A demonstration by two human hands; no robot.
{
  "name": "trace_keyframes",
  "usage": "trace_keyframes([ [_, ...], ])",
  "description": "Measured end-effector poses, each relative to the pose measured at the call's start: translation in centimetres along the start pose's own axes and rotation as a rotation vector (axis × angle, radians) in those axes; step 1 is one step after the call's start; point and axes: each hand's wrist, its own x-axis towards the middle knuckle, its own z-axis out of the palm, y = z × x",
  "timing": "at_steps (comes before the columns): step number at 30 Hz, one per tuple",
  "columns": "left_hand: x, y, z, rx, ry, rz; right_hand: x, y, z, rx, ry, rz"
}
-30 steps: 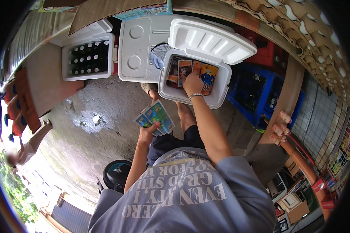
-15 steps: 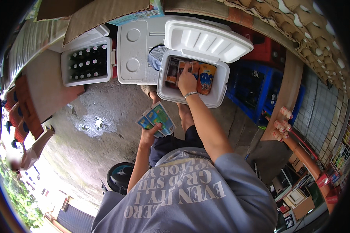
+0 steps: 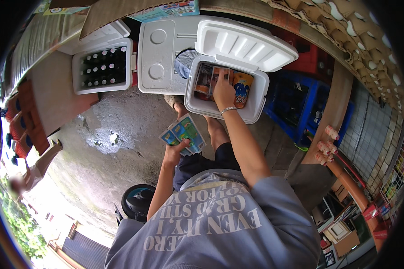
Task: The person organizes small snack packets inside a white cooler, arranging them neatly by hand. They then close the cooler lid and move the cooler to a different location on the floor.
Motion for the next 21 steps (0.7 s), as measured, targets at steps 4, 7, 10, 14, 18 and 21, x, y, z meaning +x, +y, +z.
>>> trace_keyframes([
  [4,0.7,0.8,0.6,0.009,-0.058,0.002,-0.2,3.1,1.6,0.058,-0.002,-0.157],
  [7,1.4,1.5,1.0,0.024,-0.071,0.025,-0.9,3.1,-0.2,0.320,-0.077,-0.149],
  [10,2.1,2.2,2.0,0.039,-0.106,0.091,-5.7,1.9,-4.9,0.761,-0.364,-0.065],
  [14,2.1,4.8,6.2,0.161,-0.177,0.150,-11.8,1.3,-8.3,1.105,-0.606,-0.285],
  [18,1.7,6.4,8.6,0.238,-0.163,0.155,-9.1,4.4,-6.3,1.169,-0.397,0.203],
  [21,2.3,5.0,7.7,0.171,-0.166,0.080,-3.7,4.5,-3.1,0.755,0.015,0.188],
])
